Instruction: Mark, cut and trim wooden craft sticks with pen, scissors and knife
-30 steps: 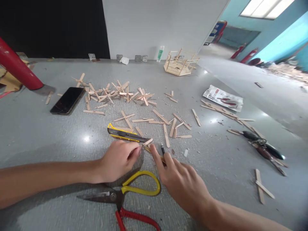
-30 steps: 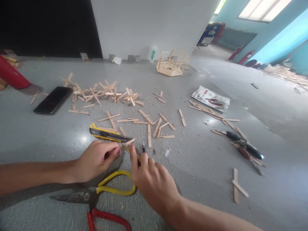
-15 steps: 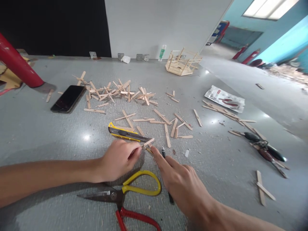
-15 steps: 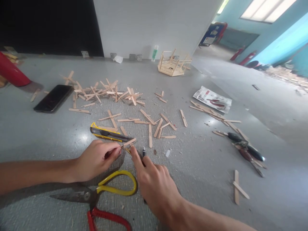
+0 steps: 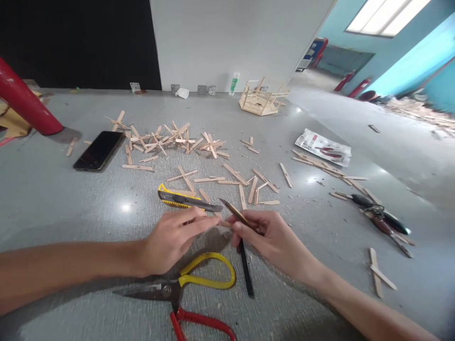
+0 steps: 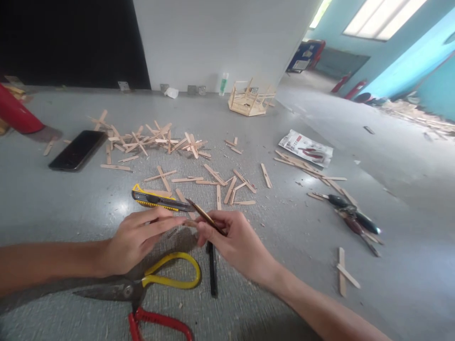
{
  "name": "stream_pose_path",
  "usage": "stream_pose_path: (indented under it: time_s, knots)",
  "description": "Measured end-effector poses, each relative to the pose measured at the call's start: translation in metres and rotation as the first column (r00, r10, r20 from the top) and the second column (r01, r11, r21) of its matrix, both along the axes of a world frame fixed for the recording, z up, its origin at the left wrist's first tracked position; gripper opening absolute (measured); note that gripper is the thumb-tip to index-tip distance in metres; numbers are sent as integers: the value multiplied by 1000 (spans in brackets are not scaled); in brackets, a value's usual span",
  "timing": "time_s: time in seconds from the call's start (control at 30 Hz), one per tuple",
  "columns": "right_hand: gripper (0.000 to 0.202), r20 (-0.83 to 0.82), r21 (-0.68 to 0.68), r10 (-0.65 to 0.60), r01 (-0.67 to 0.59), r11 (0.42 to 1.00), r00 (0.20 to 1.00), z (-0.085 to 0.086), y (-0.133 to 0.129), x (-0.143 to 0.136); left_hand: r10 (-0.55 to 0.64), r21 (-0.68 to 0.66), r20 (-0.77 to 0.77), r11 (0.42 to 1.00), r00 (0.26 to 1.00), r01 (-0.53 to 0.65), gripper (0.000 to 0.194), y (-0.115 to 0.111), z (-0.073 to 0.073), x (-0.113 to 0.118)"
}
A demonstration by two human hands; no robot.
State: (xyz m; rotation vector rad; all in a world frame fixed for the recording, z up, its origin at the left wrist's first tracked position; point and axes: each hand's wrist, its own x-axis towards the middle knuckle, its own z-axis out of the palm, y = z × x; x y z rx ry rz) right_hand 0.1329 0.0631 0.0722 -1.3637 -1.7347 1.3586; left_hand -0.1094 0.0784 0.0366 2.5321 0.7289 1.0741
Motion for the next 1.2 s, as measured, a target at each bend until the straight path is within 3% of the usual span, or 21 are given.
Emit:
stream_pose_path:
  time_s: [0.1,0.23,0.4,0.7,0.83,1.0,1.2]
  knots:
    - [31,-116,-173,-37,16,985,993,2,-2,-8,-43,22,75,999,996,42,31,0,5,1]
    - [35,-112,-238,-137,107,965,984,5,-10,-15,-20,-64,147,998,989,30,27,0,7,4]
    - [38,-119,-237,-166,135,962,979,6,-18,-20,61,-11,130,998,990,-60,16,-1,6,5]
    - [34,-132,-206,-142,113,972,981,1,-22,-24,-42,-6,128,999,991,43,11,0,9,6]
    - [33,-93,-173,-135,117,978,986,0,-24,-23,-72,-78,132,994,989,82,12,-2,10,7]
    - [36,-82,-112,-149,140,984,985,1,-22,-22,30,-216,208,976,978,16,16,-1,10,7]
    - [37,-99,-146,-151,135,980,984,2,-22,-21,38,-236,184,972,982,7,15,1,12,6]
